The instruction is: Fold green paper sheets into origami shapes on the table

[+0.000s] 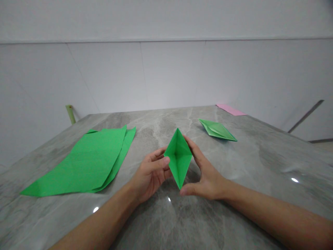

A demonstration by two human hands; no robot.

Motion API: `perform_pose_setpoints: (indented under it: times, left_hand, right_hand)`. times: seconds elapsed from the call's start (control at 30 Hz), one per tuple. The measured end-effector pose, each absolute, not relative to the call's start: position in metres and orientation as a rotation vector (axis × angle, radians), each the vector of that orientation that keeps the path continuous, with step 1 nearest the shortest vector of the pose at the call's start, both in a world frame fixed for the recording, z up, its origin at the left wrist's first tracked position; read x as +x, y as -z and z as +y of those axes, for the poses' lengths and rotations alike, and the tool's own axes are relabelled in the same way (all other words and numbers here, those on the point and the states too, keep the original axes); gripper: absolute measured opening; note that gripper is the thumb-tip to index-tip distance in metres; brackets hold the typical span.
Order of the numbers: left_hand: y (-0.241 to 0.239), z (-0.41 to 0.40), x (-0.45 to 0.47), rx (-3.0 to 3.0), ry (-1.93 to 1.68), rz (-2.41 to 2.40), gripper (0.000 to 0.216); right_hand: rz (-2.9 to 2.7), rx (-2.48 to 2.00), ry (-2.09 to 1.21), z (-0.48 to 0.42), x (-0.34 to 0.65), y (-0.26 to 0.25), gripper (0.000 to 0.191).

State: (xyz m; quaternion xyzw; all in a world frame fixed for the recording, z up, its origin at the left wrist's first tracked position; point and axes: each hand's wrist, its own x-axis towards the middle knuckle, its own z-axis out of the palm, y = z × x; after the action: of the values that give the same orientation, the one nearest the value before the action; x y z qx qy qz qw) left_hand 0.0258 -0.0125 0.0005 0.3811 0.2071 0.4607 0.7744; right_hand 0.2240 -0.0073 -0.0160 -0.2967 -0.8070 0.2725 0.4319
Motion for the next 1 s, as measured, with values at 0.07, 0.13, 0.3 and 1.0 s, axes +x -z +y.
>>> perform_pose_setpoints:
  times: [0.07,0.13,0.3,1.0]
  left_hand:
    - [0.0,-0.013,0.026,0.829,-1.012,0.433,0.035]
    - [0.0,-0.013,0.026,0.833,-1.013,0.414,0.034]
    - [0.002,-0.014,0.027,0.834,-0.993,0.36,0.033]
    - [0.011,-0.011,0.028,1.171,-0.918,0.718,0.038]
  right_hand:
    - [-2.047,-0.745,-0.668,-0.008,0.222,0.016,0.135]
    - [-2.044,-0.747,-0.655,-0.007,0.221,0.018,0.139]
    - [-1.976,-0.745,-0.602,-0.006,0.22,0.02,0.128]
    - [-1.682,-0.973,-0.752,-0.005,0.219,0.011,0.017]
